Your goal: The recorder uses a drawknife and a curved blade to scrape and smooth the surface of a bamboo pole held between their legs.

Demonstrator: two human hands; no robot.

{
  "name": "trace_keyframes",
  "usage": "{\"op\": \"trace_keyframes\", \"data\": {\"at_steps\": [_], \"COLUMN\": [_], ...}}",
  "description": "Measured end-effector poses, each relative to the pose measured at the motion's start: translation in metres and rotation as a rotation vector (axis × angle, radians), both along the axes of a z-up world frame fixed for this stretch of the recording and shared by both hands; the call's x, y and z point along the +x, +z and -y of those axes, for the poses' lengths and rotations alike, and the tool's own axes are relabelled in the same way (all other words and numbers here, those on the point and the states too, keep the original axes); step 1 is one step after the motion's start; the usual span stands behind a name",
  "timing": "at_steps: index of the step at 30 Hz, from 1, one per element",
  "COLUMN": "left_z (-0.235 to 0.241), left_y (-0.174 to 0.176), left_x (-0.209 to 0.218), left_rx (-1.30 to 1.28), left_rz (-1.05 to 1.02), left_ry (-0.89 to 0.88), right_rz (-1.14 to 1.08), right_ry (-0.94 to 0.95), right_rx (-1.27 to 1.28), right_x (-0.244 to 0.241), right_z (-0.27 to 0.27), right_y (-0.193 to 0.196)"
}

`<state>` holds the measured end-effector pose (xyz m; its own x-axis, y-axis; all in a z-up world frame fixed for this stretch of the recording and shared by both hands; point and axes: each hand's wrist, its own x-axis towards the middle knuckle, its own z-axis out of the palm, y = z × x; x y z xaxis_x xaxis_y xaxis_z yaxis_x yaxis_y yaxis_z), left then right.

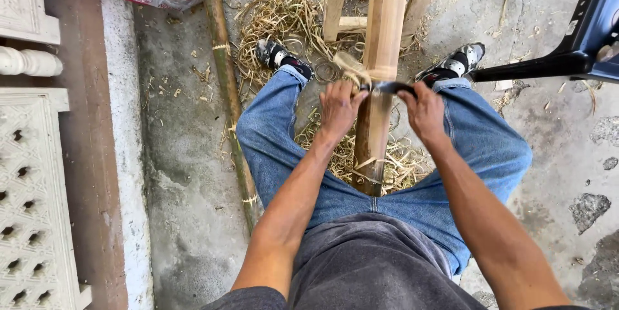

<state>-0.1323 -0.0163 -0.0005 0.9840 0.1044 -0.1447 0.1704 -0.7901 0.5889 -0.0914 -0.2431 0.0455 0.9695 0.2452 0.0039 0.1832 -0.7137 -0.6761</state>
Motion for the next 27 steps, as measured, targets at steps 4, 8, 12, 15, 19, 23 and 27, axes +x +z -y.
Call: {"op": "trace_keyframes", "data": {"at_steps": [4, 8, 12, 15, 19, 23, 27], "left_z": [0.005, -0.004, -0.019, -0.029, -0.040, -0.038, -0.016], "left_y": [0.011, 0.044, 0.008, 0.015, 0.014, 0.008, 0.013], "left_x": [-0.070, -0.126, -0.134, -0.124, -0.104, -0.098, -0.101], "left_rx": [-0.044, -0.212, -0.334, -0.473, -0.750, -0.461, -0.794], "left_rz": [0.178, -0.101, 0.083, -0.137, 0.026, 0.289, 0.048], "left_ry": [-0.044, -0.110, -0.038, 0.262, 0.706, 0.768, 0.812], "right_rz": [-0.082, -0.413, -0.640, -0.658, -0.591, -0.721, -0.547], "right_ry": [0.012, 0.105, 0.054, -0.362, -0.474, -0.414, -0.416], "right_rx": [-0.079, -0.309, -0.098, 0.451, 0.277, 0.174, -0.120], "right_x": [-0.069, -0.124, -0.111, -0.097, -0.079, -0.064, -0.053], "right_z": [0.015, 0.038, 0.061, 0.062, 0.020, -0.065, -0.085], "right_y": [0.002, -0.002, -0.015, -0.028, -0.047, -0.008, -0.057]}}
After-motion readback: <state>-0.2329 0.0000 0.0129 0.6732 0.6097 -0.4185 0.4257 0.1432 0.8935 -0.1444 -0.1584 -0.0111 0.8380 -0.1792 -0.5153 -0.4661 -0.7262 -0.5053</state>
